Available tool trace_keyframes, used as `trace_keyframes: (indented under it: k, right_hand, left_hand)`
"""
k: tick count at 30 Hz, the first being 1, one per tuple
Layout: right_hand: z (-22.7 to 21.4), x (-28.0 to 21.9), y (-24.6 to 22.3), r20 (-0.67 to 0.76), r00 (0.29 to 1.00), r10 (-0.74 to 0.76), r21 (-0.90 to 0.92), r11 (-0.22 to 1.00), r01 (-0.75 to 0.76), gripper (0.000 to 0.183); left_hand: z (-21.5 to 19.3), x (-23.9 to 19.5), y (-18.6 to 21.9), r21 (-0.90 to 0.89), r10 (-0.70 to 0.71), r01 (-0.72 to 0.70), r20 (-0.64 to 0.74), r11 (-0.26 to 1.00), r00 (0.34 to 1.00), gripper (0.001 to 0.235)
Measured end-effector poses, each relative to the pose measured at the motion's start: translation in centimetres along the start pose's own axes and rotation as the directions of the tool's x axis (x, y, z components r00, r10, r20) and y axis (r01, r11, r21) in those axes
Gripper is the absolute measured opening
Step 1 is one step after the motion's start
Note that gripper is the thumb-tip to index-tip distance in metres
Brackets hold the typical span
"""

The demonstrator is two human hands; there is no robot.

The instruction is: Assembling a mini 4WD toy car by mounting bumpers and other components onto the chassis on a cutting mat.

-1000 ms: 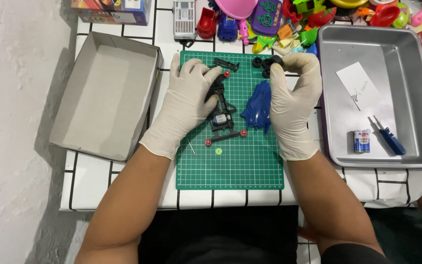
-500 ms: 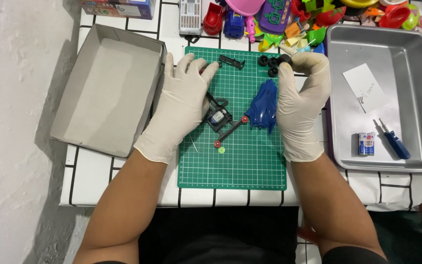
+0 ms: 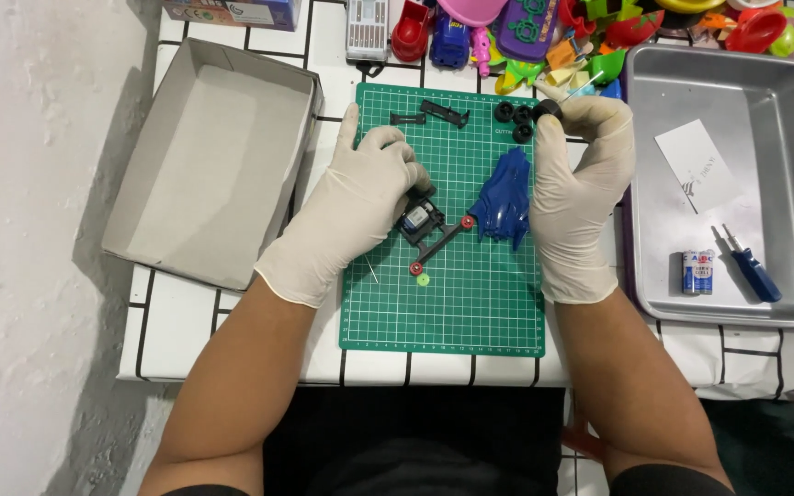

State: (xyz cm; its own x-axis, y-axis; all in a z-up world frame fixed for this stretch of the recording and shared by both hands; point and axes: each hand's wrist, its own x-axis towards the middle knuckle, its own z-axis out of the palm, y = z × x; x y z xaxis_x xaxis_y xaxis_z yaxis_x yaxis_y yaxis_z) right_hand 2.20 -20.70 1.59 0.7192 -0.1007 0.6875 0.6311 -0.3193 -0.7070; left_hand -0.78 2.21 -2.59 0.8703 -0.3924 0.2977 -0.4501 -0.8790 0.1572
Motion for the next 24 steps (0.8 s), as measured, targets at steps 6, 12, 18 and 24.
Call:
trace_keyframes:
  k: [6,12,18,24]
  right_hand:
    - [0.0,0.0,0.1,0.002,1.000,-0.010,0.005,1.000,0.010,0.013]
    - [-0.1,-0.1,0.3,0.011,1.000,0.015,0.010,1.000,-0.016,0.012]
    - [-0.1,0.1,0.6,0.006,1.000,0.002,0.027,1.000,-0.002,0.010]
    - [0.3,0.4,-0.6,-0.018,1.000,0.019,0.127,0.992,-0.017,0.019]
  left_hand:
    - [0.4,0.2,-0.6,-0.036,-0.014,0.012,-0.057,0.999,0.998,0.018]
    - [0.4,0.6,-0.9,-0.018,-0.070,0.068,-0.090,0.997,0.994,0.017]
    - [1.9,1.2,-1.4,0.028,-0.127,0.131,-0.125,0.991,0.984,0.020]
    - [-1.4,1.3,0.0,0.197,-0.148,0.151,-0.032,0.969,0.989,0.019]
